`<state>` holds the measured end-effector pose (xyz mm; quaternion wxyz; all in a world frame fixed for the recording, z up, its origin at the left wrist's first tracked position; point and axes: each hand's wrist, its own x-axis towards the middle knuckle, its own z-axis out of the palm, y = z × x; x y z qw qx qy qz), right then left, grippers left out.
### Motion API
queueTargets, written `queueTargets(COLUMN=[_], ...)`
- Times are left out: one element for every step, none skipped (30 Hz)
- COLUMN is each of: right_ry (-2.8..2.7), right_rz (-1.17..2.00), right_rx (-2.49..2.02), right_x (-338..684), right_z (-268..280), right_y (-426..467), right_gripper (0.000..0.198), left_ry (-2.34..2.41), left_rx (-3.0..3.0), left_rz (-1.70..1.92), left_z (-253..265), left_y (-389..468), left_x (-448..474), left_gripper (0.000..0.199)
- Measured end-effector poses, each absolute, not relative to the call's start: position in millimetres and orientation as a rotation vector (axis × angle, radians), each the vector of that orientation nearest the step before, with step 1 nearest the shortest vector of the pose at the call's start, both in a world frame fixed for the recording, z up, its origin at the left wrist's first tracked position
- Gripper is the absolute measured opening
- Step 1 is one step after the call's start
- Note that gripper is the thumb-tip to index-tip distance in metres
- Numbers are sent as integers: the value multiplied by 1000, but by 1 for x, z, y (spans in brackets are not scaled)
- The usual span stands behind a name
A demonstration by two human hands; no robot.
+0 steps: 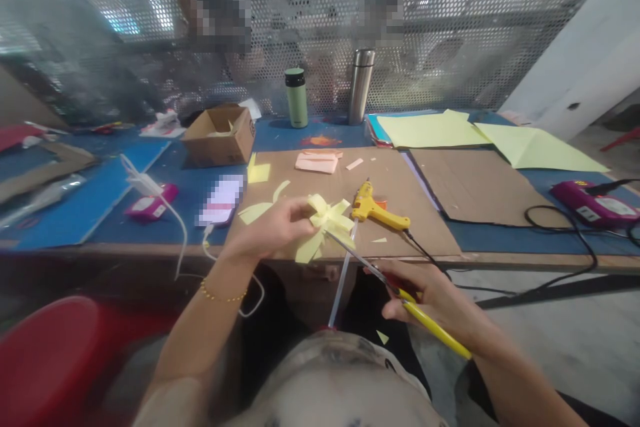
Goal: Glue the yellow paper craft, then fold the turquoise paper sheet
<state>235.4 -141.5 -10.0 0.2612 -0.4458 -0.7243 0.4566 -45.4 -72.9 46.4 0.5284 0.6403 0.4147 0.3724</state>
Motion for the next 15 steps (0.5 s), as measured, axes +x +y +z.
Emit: queueTargets(right_ry=[-1968,-1972,-1975,-1980,-1986,-1989,-1992,-1993,-1990,-1988,-1990,-1998,-2010,-2023,-2036], right_rz=[1223,1208,1195,1187,1185,1188,1194,1205,1214,1222,1229,1237,1249,1258,1266], right_rx=[-1215,-1225,-1235,-1243,-1245,-1246,-1242,-1235,-1226,-1220,-1215,-1210,-1203,-1201,-1200], right_x=[235,235,236,236,236,236,237,237,237,237,237,238,238,238,238], right_z=[-10,-9,-9,-9,-9,-10,-10,-10,-10,-10,-9,-8,-7,-6,-5], right_y=[-142,-142,-143,-143,-144,-144,-144,-145,-145,-145,-144,-144,-144,-145,-145], right_gripper=[64,64,65,65,65,66,66,66,67,67,68,68,68,69,69], left_ry=[1001,1010,1011,1006,994,981,969,962,959,957,958,962,965,963,955], left_rx=[1524,1514,1505,1501,1503,1510,1521,1532,1542,1548,1552,1557,1564,1570,1580], left_rz=[894,899,901,898,889,878,866,853,846,838,826,810,795,780,762], left_z=[47,48,48,49,50,51,51,52,52,52,52,51,51,51,50], left_y=[-73,-72,-72,-72,-73,-73,-73,-73,-74,-74,-74,-74,-73,-73,-73], left_x=[-45,-45,-45,-44,-44,-44,-44,-44,-45,-45,-45,-46,-46,-46,-47], left_gripper=[6,5,5,5,5,6,7,7,8,8,8,8,8,9,10])
